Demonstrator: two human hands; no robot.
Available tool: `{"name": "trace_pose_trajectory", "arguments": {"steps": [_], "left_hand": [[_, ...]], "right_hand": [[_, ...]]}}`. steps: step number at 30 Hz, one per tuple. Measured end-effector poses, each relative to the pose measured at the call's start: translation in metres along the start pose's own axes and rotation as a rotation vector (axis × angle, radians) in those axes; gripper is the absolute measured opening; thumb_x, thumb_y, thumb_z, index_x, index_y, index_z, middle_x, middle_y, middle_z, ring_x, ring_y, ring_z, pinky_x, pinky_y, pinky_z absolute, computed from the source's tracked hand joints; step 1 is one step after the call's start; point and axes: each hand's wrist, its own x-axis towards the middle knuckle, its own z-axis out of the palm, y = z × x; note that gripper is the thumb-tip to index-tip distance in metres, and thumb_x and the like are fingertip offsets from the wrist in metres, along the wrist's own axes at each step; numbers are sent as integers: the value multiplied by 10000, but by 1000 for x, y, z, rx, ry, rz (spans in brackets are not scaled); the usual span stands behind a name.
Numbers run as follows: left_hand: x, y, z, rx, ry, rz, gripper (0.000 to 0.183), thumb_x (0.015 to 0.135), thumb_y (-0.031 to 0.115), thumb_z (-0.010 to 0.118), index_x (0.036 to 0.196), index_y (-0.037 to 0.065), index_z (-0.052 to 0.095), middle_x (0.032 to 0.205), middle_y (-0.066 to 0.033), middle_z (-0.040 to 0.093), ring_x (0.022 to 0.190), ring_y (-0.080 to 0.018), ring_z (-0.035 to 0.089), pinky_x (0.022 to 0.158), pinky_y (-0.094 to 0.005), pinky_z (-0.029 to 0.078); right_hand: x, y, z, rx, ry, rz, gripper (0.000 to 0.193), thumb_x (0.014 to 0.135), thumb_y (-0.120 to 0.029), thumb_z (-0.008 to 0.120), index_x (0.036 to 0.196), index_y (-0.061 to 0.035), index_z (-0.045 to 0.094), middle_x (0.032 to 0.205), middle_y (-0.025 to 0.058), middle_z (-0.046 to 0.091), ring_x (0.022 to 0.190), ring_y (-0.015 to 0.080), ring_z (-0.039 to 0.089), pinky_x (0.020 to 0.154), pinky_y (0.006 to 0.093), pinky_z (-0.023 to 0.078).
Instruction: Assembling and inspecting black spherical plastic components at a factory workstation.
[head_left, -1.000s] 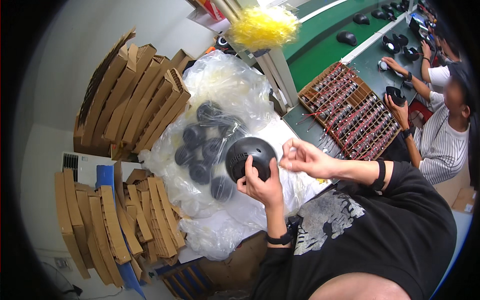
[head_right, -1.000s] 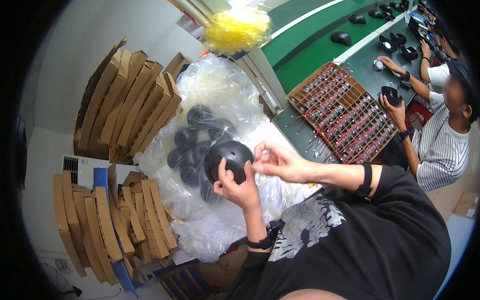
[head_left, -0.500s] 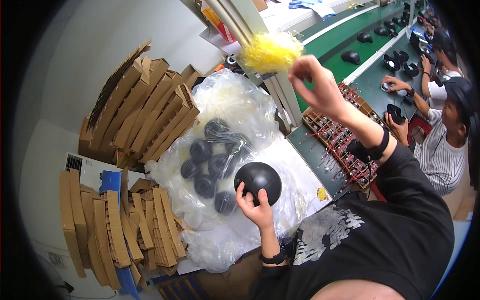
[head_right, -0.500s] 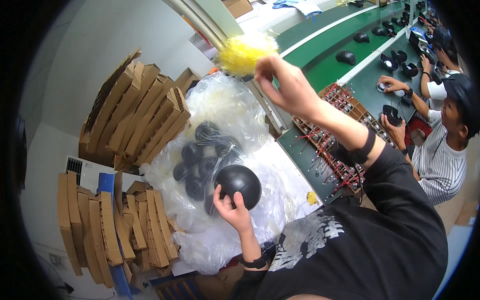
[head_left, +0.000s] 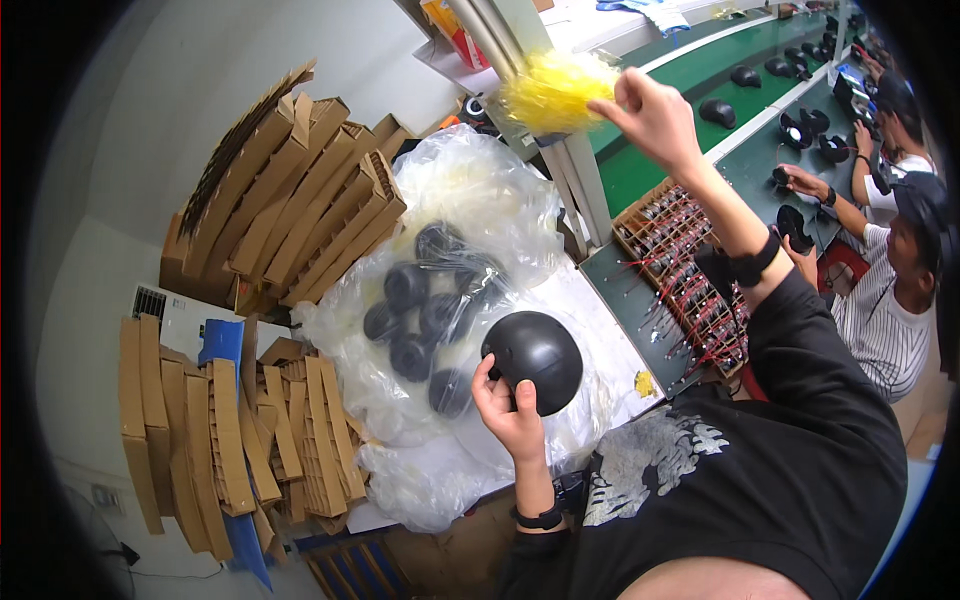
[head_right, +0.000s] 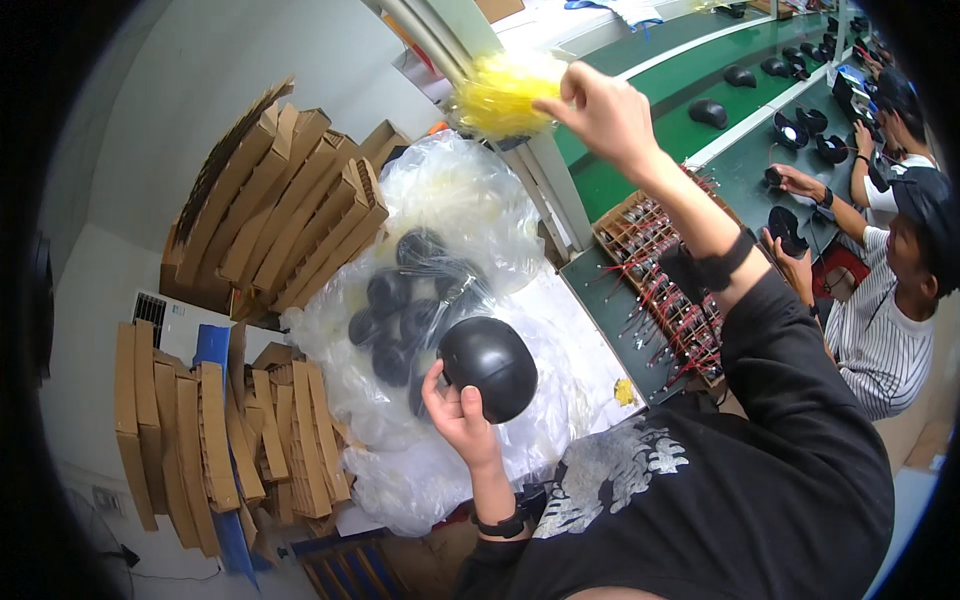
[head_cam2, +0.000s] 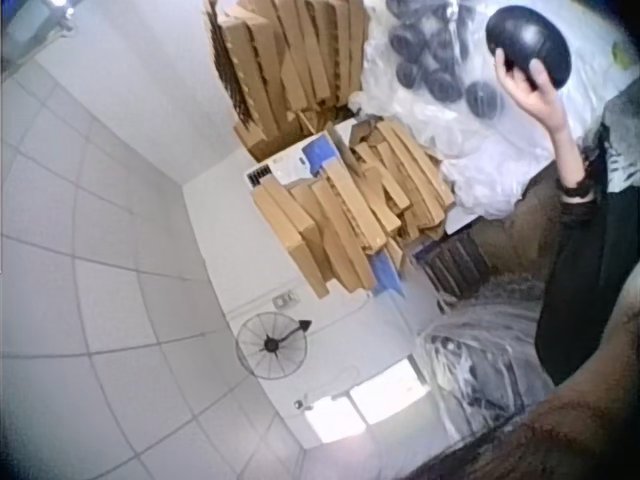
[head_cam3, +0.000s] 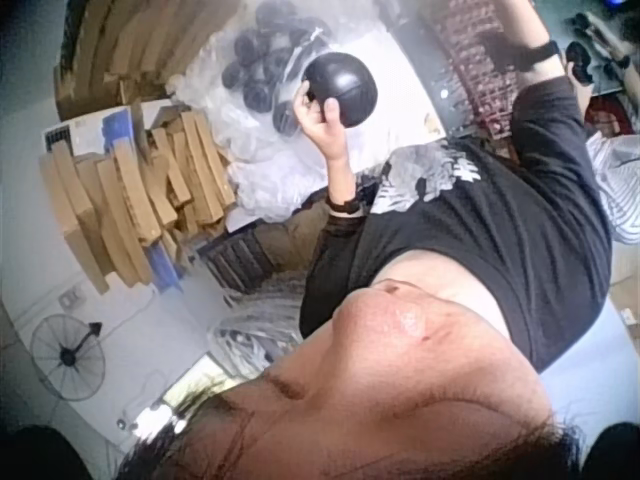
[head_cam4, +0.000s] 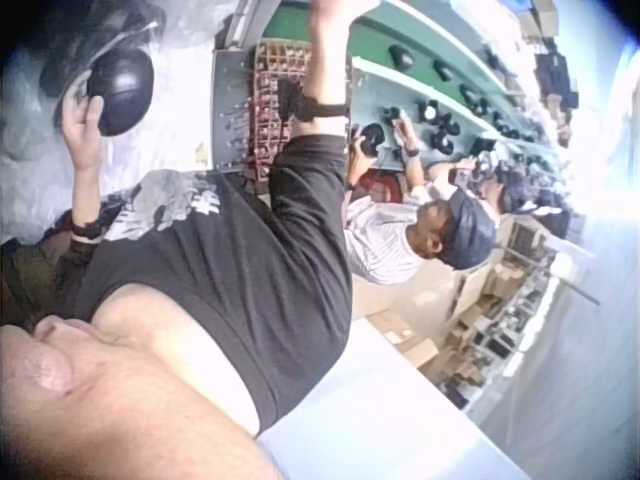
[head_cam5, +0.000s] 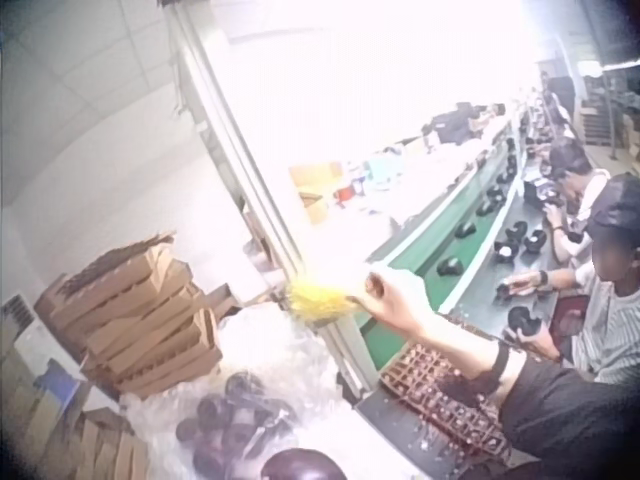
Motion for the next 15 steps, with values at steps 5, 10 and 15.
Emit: {"name": "trace_pose_trajectory", "arguments": {"steps": [5,10,15], "left_hand": [[7,15,-7,-193,-179,-195,649,833,249,639,1303,-40,297,1071,-171,580,981,-188,551,867,-307,424],[12,20,2,-470,-476,-517,839,813,417,634,1366,-46,205,1231,-229,481,1125,-290,523,977,-380,400],[12,-24,-23,-979,-522,-877,650,954,419,397,1403,-14,215,1194,-162,546,1119,-235,536,977,-389,412]], "right_hand": [[-76,-61,-25,858,-810,-678,633,646,-383,802,1109,-42,537,1174,157,520,1103,320,498,908,424,406],[-122,-64,-16,1066,-1205,-628,959,612,-377,822,1363,-29,337,1321,197,418,1257,340,379,1043,430,311],[-163,10,15,1259,-1298,20,834,745,-371,740,1378,-29,320,1320,135,439,1238,247,418,1039,383,326]]}}
